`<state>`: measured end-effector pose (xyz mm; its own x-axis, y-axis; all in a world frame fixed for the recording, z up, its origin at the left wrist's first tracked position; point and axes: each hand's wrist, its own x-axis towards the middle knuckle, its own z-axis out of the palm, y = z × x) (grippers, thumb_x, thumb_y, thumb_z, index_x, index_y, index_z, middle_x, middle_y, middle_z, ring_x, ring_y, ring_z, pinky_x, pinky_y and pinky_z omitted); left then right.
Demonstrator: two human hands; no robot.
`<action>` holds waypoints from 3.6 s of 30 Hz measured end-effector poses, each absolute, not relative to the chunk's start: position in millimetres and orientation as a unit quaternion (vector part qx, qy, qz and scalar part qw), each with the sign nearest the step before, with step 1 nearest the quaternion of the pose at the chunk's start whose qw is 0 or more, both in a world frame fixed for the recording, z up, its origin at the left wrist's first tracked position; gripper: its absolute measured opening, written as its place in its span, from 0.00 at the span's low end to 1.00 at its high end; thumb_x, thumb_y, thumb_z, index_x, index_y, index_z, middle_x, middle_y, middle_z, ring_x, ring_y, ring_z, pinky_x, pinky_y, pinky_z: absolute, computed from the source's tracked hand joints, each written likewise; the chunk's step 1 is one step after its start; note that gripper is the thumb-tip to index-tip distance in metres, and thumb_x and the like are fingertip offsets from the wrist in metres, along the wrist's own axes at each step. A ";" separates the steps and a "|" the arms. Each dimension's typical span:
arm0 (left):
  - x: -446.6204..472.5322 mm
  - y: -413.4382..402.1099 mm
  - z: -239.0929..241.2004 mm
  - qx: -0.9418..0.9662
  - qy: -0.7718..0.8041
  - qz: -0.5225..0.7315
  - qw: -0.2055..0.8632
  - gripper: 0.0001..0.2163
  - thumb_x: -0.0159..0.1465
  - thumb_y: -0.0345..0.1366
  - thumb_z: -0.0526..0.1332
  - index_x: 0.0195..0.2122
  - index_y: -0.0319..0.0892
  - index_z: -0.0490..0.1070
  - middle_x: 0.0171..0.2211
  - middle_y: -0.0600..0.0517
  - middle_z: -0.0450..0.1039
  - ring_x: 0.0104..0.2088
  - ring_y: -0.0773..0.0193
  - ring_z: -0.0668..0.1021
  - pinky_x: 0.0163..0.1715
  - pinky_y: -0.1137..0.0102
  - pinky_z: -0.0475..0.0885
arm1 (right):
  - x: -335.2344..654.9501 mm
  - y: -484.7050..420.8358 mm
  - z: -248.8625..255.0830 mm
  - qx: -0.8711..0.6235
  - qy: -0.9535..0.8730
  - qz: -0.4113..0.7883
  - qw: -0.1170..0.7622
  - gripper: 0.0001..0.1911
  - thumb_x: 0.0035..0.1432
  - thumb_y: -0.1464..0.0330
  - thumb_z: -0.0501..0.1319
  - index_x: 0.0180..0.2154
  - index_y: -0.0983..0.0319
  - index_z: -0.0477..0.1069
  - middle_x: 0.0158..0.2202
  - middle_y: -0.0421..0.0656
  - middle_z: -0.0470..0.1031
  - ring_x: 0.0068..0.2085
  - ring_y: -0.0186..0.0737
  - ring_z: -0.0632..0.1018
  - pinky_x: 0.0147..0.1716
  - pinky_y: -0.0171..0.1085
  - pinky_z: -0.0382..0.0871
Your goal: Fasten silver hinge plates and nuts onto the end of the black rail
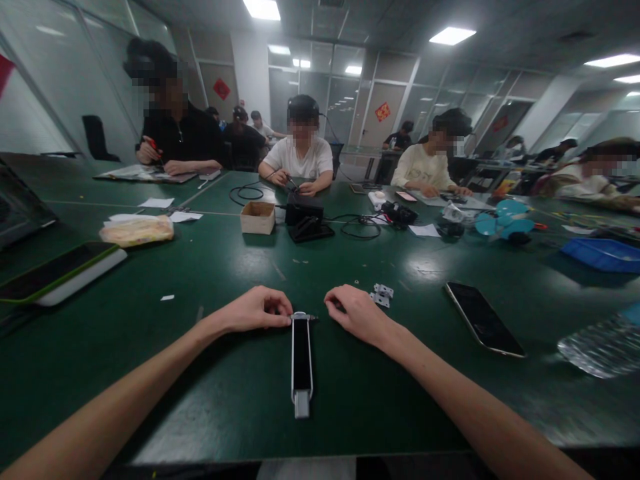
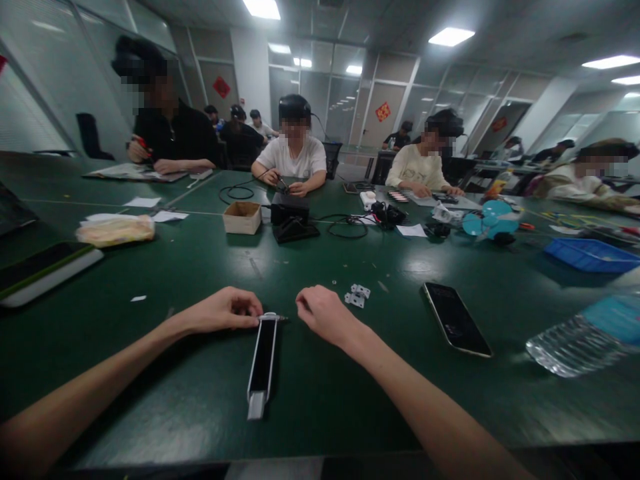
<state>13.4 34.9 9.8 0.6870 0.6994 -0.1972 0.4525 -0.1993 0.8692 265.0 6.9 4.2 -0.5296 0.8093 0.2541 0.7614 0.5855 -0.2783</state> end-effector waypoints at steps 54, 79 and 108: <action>14.1 20.7 7.9 0.736 0.411 0.195 0.502 0.11 0.51 0.38 0.68 0.32 0.36 0.76 0.25 0.53 0.74 0.24 0.68 0.73 0.23 0.76 0.65 | 240.1 -3.5 -16.4 -0.447 -0.800 0.277 0.287 0.05 0.52 0.72 0.62 0.33 0.62 0.76 0.31 0.41 0.77 0.32 0.36 0.76 0.32 0.32 0.68; 14.6 30.2 5.4 0.783 0.374 0.166 0.468 0.10 0.56 0.39 0.66 0.34 0.37 0.75 0.29 0.51 0.77 0.26 0.68 0.74 0.26 0.75 0.66 | 255.7 3.8 -17.6 -0.339 -0.883 0.117 0.303 0.03 0.54 0.72 0.63 0.34 0.63 0.73 0.32 0.43 0.74 0.34 0.38 0.72 0.35 0.38 0.66; 15.4 27.4 13.5 0.790 0.384 0.141 0.457 0.12 0.58 0.41 0.64 0.36 0.37 0.75 0.29 0.52 0.76 0.29 0.66 0.74 0.28 0.74 0.68 | 254.6 3.2 -12.1 -0.361 -0.883 0.136 0.268 0.03 0.53 0.72 0.62 0.33 0.62 0.72 0.31 0.41 0.72 0.34 0.37 0.72 0.35 0.36 0.66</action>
